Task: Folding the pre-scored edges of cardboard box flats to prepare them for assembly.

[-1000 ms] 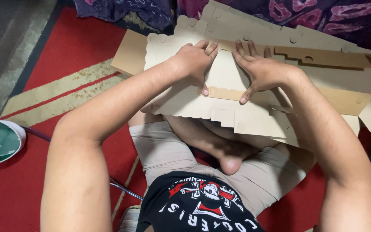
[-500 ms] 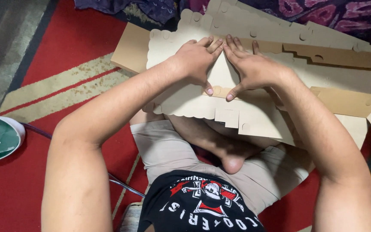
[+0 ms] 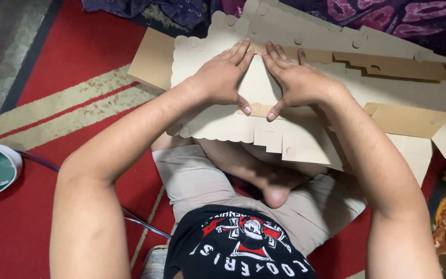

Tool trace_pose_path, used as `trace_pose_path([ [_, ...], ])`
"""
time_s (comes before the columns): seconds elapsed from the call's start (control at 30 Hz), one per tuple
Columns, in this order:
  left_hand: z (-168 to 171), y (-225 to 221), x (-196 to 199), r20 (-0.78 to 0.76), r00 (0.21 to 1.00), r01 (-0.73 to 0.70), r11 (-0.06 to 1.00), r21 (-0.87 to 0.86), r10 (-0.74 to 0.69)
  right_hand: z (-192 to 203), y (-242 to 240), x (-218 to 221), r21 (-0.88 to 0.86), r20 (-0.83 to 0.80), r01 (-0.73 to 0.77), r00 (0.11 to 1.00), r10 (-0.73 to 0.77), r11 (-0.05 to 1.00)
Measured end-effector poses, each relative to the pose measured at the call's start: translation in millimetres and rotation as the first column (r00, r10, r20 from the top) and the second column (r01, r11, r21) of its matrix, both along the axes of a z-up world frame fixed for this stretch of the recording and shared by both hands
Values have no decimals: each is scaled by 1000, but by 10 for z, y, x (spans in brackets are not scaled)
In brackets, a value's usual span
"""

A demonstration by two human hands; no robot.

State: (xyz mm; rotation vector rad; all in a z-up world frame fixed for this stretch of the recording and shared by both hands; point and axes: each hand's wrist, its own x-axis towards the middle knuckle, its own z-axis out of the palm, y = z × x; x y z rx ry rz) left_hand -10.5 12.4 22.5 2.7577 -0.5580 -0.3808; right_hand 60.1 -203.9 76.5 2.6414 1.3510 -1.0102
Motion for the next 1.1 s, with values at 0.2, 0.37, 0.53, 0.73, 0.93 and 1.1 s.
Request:
trace_pose_path([
  [0.2,13,73,-53,-76,997,-7,980,-197,-8,-101,-37,55,48,-28,-2,1000,3,999],
  [0.37,12,134,-111,-12,1000,-23,942,-334,20,-120,-57,68,88,-35,-15,999,19,996],
  [0.53,62,161,-169,35,998,-32,919,-393,50,-166,-80,95,101,-39,-29,999,33,994],
  [0.73,168,201,-179,-61,998,-39,910,-413,15,-155,-83,88,115,-52,-24,998,31,993],
  [0.93,126,188,-194,13,998,61,926,-373,-61,-167,-90,93,122,-44,-29,998,35,992],
  [1.1,124,83,-262,-16,999,35,982,-184,-39,-140,-83,75,110,-54,-7,998,13,994],
])
